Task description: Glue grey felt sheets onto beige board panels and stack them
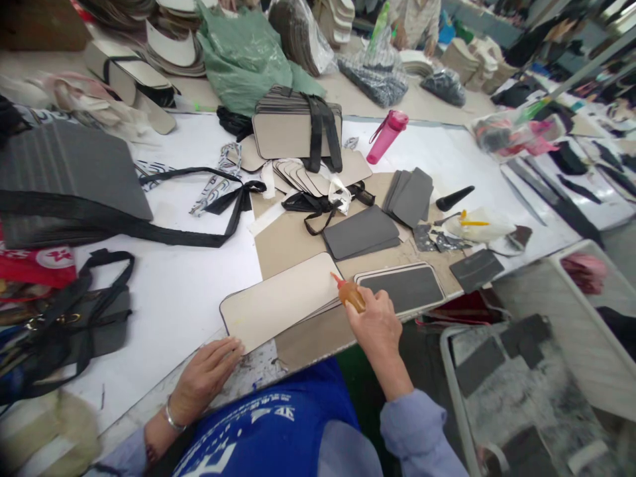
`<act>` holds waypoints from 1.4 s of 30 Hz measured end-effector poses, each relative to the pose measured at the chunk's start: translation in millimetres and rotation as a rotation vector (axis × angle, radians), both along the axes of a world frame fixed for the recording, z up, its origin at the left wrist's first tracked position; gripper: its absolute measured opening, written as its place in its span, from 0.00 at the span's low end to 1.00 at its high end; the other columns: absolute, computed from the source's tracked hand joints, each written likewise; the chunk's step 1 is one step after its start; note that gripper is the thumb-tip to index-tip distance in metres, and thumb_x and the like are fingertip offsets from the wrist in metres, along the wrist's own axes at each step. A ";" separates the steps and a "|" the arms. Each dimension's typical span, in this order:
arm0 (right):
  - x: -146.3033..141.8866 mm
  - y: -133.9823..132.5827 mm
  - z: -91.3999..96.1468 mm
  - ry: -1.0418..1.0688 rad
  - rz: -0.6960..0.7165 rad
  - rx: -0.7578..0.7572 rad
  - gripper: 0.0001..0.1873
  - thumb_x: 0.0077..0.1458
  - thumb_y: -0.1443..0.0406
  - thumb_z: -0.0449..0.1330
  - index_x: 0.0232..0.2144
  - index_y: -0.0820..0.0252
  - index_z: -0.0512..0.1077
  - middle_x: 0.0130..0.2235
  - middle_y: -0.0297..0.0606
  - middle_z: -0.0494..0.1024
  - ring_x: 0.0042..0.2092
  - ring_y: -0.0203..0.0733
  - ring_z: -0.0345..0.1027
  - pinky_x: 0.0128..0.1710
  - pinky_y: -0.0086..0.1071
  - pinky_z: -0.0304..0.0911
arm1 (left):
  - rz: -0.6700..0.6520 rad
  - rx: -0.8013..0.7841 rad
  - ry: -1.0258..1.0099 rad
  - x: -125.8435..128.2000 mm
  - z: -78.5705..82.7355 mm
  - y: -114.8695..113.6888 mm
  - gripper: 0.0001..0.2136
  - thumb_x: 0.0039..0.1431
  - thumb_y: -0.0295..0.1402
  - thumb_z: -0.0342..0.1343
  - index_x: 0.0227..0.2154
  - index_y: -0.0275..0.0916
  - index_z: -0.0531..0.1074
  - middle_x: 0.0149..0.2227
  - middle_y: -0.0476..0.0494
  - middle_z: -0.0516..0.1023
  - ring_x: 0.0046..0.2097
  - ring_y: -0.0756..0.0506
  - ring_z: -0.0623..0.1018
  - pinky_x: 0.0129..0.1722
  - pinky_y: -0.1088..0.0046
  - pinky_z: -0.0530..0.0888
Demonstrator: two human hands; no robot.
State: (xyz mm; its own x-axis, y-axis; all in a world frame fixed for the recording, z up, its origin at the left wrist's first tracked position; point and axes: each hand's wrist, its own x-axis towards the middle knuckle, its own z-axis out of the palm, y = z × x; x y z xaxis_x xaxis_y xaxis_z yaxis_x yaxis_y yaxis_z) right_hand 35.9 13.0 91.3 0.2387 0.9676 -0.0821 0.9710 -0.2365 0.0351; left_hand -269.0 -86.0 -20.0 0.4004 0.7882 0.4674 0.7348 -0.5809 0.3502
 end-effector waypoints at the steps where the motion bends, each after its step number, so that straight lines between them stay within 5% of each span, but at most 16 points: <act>1: -4.1 -4.7 0.5 0.019 0.014 -0.009 0.17 0.49 0.58 0.58 0.43 0.50 0.70 0.33 0.34 0.63 0.32 0.37 0.61 0.25 0.27 0.50 | 0.003 0.000 -0.004 0.3 0.7 -0.1 0.09 0.55 0.23 0.52 0.40 0.35 0.70 0.38 0.40 0.77 0.44 0.44 0.74 0.42 0.66 0.73; 8: -45.7 -56.1 3.3 0.320 0.181 -0.100 0.17 0.48 0.59 0.58 0.43 0.50 0.69 0.35 0.34 0.66 0.35 0.38 0.66 0.33 0.30 0.61 | 0.021 0.017 -0.029 0.0 -1.0 0.2 0.09 0.55 0.24 0.52 0.39 0.37 0.70 0.38 0.42 0.77 0.43 0.45 0.75 0.41 0.67 0.73; 14: -72.7 -82.2 0.6 0.347 0.284 -0.150 0.18 0.48 0.60 0.58 0.43 0.52 0.69 0.34 0.35 0.67 0.35 0.39 0.67 0.32 0.29 0.63 | 0.018 0.038 -0.031 -0.3 -3.4 0.1 0.07 0.54 0.24 0.53 0.37 0.35 0.71 0.37 0.41 0.77 0.42 0.45 0.75 0.41 0.67 0.73; 31: -4.5 -41.9 2.3 0.023 0.033 -0.012 0.15 0.49 0.59 0.58 0.41 0.51 0.70 0.32 0.33 0.63 0.30 0.35 0.61 0.25 0.27 0.52 | -0.018 0.062 -0.007 -2.3 -4.9 1.2 0.09 0.54 0.21 0.51 0.37 0.36 0.71 0.38 0.41 0.77 0.43 0.45 0.74 0.42 0.67 0.72; 37: -9.7 -47.0 2.6 -0.011 0.024 0.010 0.17 0.49 0.58 0.58 0.42 0.52 0.69 0.32 0.34 0.62 0.32 0.37 0.62 0.26 0.27 0.53 | -0.014 0.083 -0.029 -0.4 -2.5 2.6 0.07 0.54 0.23 0.53 0.37 0.33 0.70 0.37 0.39 0.77 0.42 0.45 0.74 0.41 0.67 0.73; 42: -41.7 -72.7 -2.5 0.202 0.151 -0.049 0.18 0.48 0.57 0.58 0.43 0.52 0.69 0.34 0.34 0.66 0.34 0.38 0.66 0.31 0.29 0.60 | 0.003 0.051 -0.074 0.2 -1.8 1.9 0.07 0.54 0.25 0.52 0.36 0.34 0.70 0.35 0.39 0.76 0.42 0.45 0.75 0.40 0.67 0.74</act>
